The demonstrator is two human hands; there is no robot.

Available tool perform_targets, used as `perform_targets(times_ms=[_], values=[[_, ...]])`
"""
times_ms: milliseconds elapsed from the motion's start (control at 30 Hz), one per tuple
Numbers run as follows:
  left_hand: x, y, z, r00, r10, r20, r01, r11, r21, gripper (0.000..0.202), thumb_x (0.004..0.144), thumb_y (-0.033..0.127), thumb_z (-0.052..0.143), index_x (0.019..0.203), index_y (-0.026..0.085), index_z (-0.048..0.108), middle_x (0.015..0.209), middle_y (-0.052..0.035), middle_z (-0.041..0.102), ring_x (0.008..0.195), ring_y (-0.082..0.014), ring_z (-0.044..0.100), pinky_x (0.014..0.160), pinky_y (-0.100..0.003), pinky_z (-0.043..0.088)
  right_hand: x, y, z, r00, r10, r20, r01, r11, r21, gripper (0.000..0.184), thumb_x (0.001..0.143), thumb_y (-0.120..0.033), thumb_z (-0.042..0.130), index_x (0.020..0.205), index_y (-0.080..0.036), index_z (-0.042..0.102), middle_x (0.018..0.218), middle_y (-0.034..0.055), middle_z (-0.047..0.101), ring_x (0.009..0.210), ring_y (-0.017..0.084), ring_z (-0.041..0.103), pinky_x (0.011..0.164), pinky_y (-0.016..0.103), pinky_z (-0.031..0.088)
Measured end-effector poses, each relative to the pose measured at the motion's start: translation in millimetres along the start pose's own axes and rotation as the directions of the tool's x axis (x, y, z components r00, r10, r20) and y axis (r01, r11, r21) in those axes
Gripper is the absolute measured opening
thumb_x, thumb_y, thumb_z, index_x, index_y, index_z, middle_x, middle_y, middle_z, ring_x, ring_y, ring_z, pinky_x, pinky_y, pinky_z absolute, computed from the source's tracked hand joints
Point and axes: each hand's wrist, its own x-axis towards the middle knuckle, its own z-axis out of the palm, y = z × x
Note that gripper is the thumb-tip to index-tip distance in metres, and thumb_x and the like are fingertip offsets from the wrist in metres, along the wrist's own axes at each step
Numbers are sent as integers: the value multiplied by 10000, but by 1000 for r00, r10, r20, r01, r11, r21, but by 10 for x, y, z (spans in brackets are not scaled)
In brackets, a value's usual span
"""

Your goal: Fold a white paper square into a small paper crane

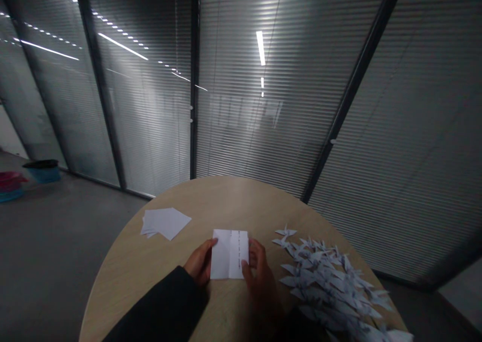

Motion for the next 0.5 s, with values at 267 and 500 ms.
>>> perform_targets(times_ms=[267,500], values=[[-28,17,27,996,-56,-70,53,998,-42,404,837,232,469,1177,25,534,858,-159,740,764,-266,714,723,-359,544,75,-191,-172,883,-416,218,464,843,-271,435,810,-30,385,1119,-252,597,1416,44,450,1365,240,297,1057,513,335],[-72,65,90,988,-14,-156,25,998,65,385,824,254,480,1111,17,580,773,-138,741,630,-244,696,588,-317,521,77,-316,-266,806,-371,462,499,844,-194,485,760,-306,677,1218,-223,540,1366,85,510,1327,310,359,1077,576,287]])
